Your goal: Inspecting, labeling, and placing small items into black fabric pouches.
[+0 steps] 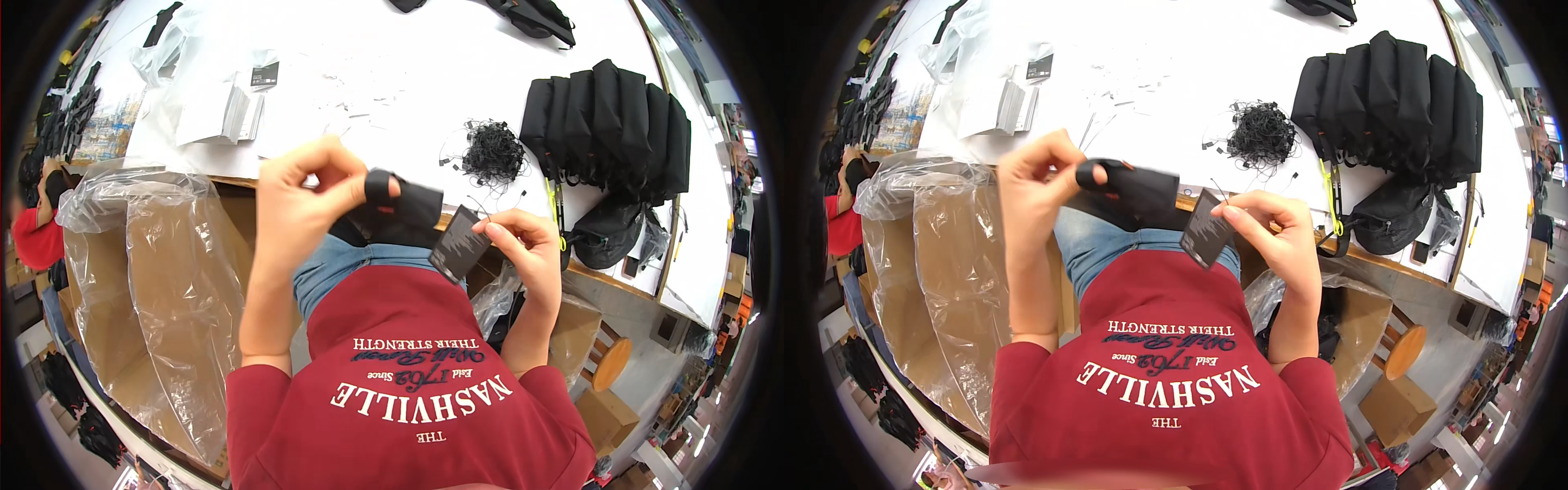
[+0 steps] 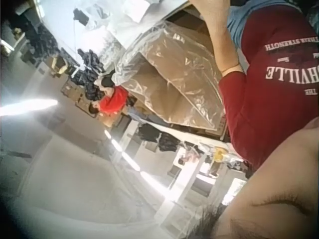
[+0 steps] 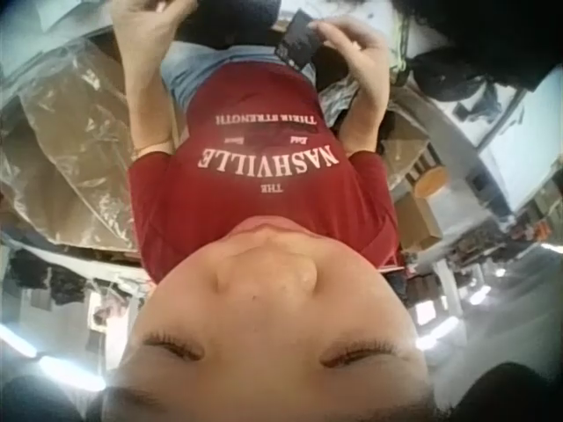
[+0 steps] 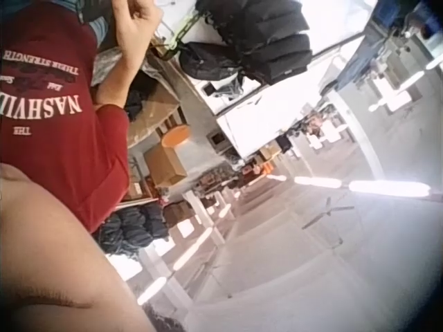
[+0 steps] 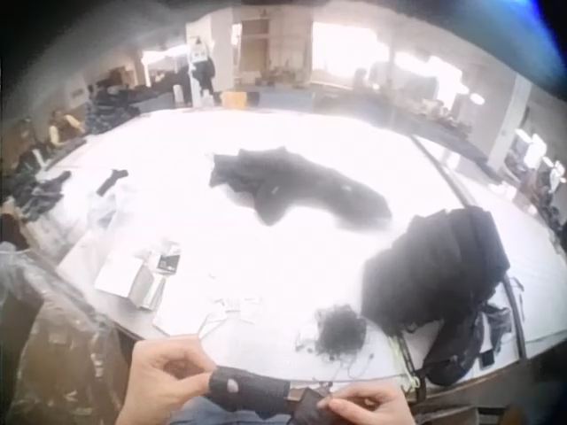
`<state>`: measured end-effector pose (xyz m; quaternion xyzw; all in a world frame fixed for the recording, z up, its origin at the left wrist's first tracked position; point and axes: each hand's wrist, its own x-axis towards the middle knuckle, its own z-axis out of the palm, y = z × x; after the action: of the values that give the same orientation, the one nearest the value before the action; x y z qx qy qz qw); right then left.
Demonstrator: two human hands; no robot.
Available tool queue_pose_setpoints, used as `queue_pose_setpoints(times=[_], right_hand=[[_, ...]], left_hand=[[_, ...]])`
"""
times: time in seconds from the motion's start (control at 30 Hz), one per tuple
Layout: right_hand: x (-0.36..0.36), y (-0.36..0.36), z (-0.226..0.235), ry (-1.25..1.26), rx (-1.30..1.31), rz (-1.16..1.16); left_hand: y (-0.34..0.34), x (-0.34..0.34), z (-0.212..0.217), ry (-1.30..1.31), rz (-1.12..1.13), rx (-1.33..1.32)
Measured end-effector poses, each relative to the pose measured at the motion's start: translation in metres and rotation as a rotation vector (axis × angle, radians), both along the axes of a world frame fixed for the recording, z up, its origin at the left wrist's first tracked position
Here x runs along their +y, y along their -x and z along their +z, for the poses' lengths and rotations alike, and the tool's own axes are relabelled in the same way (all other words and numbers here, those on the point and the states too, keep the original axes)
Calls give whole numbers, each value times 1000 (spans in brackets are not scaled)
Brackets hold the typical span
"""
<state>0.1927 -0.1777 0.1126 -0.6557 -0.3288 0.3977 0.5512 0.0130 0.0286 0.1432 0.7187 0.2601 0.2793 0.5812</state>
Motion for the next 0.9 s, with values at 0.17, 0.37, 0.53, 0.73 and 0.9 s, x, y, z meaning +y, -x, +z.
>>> queue_pose_setpoints(times=[0.17,0.37,0.53,0.73,0.9], right_hand=[[19,32,24,-36,-261,-81],[37,53,29,-129,-827,113],[42,54,15,-116,-966,195],[43,57,11,-66,19,110],[37,53,8,-250,285,21]], left_hand=[[16,-39,-25,514,-84,-120],[17,-61,-27,565,-27,-49],[22,-60,-35,207,-16,59],[23,-63,-48,143,200,-198],[27,-64,-42,165,339,-364]])
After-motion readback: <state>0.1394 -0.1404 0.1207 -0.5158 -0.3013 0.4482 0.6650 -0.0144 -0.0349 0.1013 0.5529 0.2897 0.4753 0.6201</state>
